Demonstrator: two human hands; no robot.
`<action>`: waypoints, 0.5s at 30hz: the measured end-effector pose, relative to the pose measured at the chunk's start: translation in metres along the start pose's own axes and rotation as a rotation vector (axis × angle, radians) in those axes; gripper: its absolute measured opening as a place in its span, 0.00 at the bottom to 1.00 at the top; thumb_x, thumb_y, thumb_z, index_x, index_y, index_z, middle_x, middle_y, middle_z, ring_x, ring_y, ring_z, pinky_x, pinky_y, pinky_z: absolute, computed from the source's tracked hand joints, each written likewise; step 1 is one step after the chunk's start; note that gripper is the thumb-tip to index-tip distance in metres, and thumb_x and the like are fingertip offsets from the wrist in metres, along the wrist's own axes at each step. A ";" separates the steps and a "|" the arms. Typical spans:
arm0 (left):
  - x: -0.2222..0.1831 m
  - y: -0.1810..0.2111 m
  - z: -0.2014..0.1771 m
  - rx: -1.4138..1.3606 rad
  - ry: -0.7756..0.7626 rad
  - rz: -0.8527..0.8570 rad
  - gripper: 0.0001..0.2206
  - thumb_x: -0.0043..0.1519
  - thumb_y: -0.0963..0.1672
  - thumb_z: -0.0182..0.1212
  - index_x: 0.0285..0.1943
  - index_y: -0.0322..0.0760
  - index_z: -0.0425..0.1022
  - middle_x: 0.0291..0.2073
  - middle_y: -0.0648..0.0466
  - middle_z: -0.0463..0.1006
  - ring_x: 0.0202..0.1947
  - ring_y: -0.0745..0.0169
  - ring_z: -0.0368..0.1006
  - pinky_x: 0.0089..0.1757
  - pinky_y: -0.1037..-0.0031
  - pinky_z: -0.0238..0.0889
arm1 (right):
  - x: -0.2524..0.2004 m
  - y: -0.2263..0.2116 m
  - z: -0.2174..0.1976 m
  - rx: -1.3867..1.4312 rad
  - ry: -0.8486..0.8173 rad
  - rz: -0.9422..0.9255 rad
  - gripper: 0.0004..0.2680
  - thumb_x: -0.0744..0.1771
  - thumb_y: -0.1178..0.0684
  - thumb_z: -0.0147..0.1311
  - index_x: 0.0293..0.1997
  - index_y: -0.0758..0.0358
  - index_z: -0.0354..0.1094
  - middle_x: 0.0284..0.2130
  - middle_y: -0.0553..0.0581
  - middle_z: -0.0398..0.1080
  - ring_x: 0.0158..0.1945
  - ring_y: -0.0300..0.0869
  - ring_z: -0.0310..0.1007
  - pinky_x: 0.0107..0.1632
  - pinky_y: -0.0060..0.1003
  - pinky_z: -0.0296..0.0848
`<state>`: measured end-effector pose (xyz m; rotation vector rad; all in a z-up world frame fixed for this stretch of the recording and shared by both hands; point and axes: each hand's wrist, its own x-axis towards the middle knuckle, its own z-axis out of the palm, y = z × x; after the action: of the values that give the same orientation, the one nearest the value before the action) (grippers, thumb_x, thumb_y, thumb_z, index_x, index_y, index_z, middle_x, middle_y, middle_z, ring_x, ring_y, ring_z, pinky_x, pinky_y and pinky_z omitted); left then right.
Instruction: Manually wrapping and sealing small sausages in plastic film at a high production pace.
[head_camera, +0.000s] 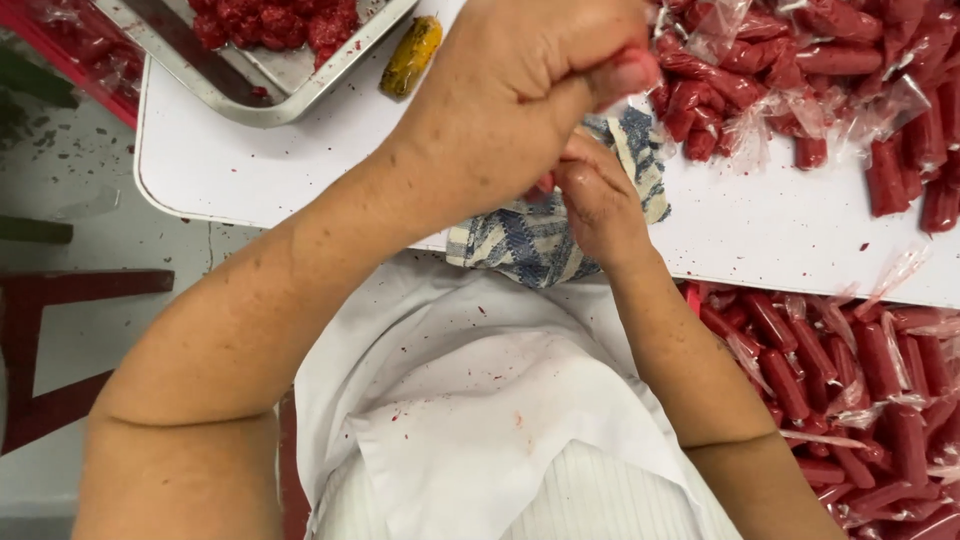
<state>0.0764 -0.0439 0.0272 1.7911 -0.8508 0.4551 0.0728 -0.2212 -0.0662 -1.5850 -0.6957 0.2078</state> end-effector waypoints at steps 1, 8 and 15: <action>-0.004 -0.005 0.001 -0.052 0.052 -0.122 0.04 0.71 0.40 0.58 0.43 0.38 0.68 0.33 0.60 0.68 0.34 0.69 0.62 0.37 0.76 0.57 | -0.003 -0.001 0.000 0.138 -0.033 0.168 0.06 0.63 0.60 0.35 0.30 0.61 0.60 0.29 0.54 0.61 0.34 0.41 0.64 0.40 0.36 0.69; -0.038 -0.027 -0.012 0.508 -0.260 -0.471 0.25 0.69 0.48 0.57 0.69 0.27 0.58 0.57 0.39 0.71 0.56 0.42 0.67 0.54 0.54 0.64 | 0.000 0.017 -0.006 0.937 0.560 0.170 0.10 0.71 0.53 0.38 0.30 0.58 0.61 0.31 0.55 0.67 0.41 0.46 0.70 0.58 0.44 0.71; -0.102 -0.094 0.014 0.922 -0.270 -0.752 0.23 0.70 0.40 0.50 0.75 0.29 0.56 0.73 0.38 0.51 0.69 0.39 0.54 0.61 0.46 0.55 | -0.001 0.063 0.002 0.887 0.781 0.026 0.10 0.71 0.51 0.36 0.33 0.59 0.62 0.32 0.56 0.68 0.38 0.44 0.70 0.57 0.51 0.74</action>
<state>0.0754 -0.0048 -0.1070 2.8818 -0.0336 0.0855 0.0906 -0.2195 -0.1271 -0.7077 0.0611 -0.0916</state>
